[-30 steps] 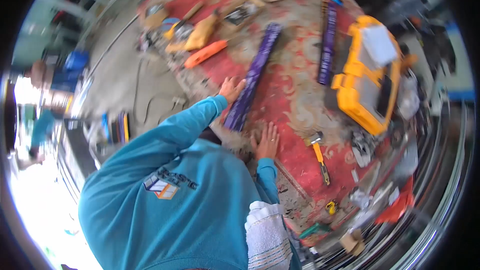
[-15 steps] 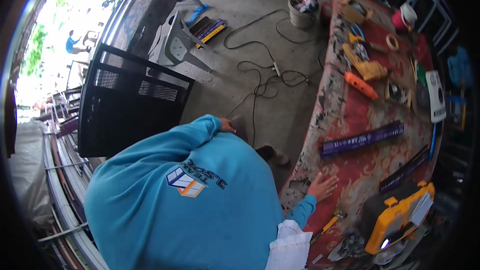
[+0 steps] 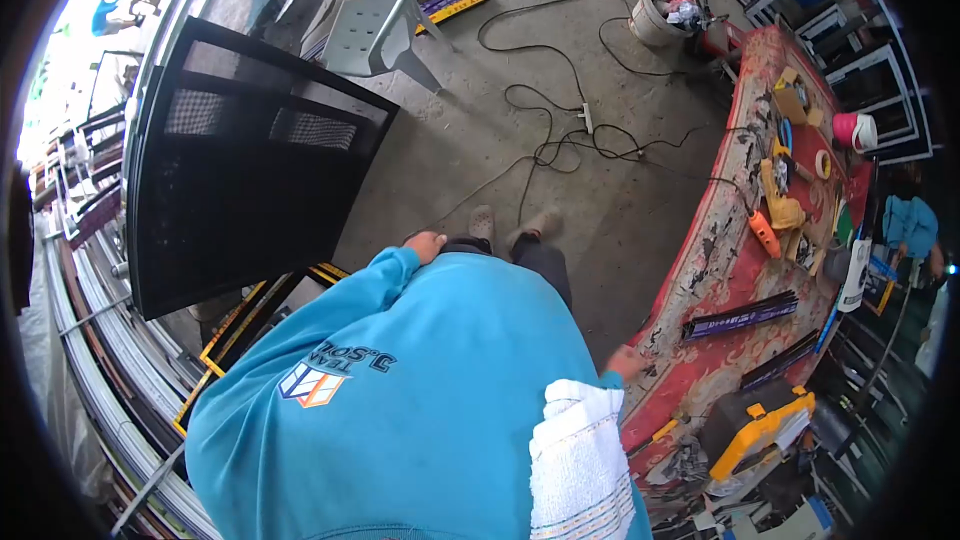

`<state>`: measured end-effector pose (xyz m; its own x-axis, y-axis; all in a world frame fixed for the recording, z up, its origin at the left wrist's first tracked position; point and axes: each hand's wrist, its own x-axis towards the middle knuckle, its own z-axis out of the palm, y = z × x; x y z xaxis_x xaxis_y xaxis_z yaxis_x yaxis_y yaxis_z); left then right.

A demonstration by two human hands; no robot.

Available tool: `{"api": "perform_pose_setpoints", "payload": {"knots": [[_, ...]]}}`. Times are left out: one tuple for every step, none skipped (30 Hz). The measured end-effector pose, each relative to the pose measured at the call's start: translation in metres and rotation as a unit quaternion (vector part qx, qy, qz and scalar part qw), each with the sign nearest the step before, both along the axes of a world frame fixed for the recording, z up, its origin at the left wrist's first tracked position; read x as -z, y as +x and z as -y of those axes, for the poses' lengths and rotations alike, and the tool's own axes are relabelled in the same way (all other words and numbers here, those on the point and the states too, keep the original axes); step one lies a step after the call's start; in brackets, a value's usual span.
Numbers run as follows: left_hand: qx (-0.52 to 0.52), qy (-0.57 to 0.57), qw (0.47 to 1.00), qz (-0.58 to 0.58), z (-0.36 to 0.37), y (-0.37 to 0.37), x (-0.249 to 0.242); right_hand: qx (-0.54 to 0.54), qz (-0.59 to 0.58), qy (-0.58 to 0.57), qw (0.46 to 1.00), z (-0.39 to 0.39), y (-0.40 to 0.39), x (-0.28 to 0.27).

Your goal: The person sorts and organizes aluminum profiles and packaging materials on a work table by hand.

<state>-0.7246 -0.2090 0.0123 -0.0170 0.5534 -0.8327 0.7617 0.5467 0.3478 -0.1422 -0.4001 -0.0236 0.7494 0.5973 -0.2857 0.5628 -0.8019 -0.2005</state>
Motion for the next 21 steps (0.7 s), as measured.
{"api": "perform_pose_setpoints", "payload": {"knots": [[-0.006,-0.001,1.0,0.004,0.003,-0.008,-0.001,-0.048,-0.071,-0.085,0.993,-0.026,-0.037,-0.011],[-0.05,-0.024,0.998,0.02,0.002,-0.014,-0.011,-0.259,-0.119,-0.023,0.958,-0.008,-0.032,0.065],[-0.096,-0.048,0.994,0.033,0.005,-0.019,-0.013,-0.276,-0.254,-0.068,0.925,-0.044,-0.075,0.073],[-0.107,-0.049,0.993,0.033,0.006,-0.025,-0.014,-0.286,-0.254,-0.072,0.921,-0.072,-0.093,0.075],[-0.115,-0.056,0.991,0.032,0.004,-0.03,-0.015,-0.267,-0.317,-0.043,0.909,-0.1,-0.108,0.072],[-0.122,-0.06,0.99,0.03,-0.002,-0.035,-0.014,-0.247,-0.378,-0.012,0.892,-0.132,-0.122,0.067],[-0.131,-0.054,0.99,0.029,-0.005,-0.04,-0.011,-0.225,-0.437,0.02,0.87,-0.167,-0.134,0.059],[-0.154,-0.055,0.986,0.032,-0.006,-0.045,-0.009,-0.201,-0.494,0.053,0.844,-0.206,-0.145,0.048],[-0.176,-0.056,0.982,0.036,-0.01,-0.05,-0.005,-0.286,-0.422,-0.025,0.86,-0.256,-0.151,0.025],[-0.181,-0.048,0.982,0.036,-0.016,-0.055,-0.002,-0.364,-0.34,-0.102,0.861,-0.299,-0.153,0.01],[-0.196,-0.044,0.979,0.041,-0.024,-0.06,0.001,-0.247,-0.364,-0.168,0.882,-0.334,-0.156,0.007],[-0.212,-0.041,0.975,0.046,-0.034,-0.061,0.004,-0.229,-0.367,-0.136,0.891,-0.366,-0.149,0.023],[-0.244,-0.048,0.968,0.018,-0.049,-0.059,0.005,-0.221,-0.36,-0.136,0.896,-0.403,-0.157,0.011],[-0.249,-0.044,0.967,0.017,-0.068,-0.06,0.007,-0.213,-0.353,-0.136,0.901,-0.442,-0.164,-0.001],[-0.263,-0.045,0.964,0.009,-0.09,-0.06,0.0,-0.219,-0.354,-0.135,0.899,-0.475,-0.173,-0.004],[-0.278,-0.046,0.959,0.001,-0.113,-0.06,0.0,-0.192,-0.37,-0.107,0.903,-0.506,-0.182,-0.004],[-0.283,-0.043,0.958,0.0,-0.14,-0.064,0.003,-0.164,-0.387,-0.079,0.904,-0.535,-0.192,-0.004],[-0.254,-0.026,0.967,0.003,-0.164,-0.071,0.012,-0.169,-0.388,-0.081,0.902,-0.557,-0.202,0.002],[-0.227,-0.01,0.974,0.008,-0.194,-0.073,0.008,-0.16,-0.423,-0.071,0.889,-0.577,-0.213,0.008],[-0.226,0.004,0.974,0.007,-0.221,-0.074,0.003,-0.155,-0.457,-0.068,0.873,-0.599,-0.221,0.011],[-0.198,0.015,0.98,0.001,-0.253,-0.077,-0.011,-0.17,-0.461,-0.08,0.867,-0.622,-0.23,0.013]]}}
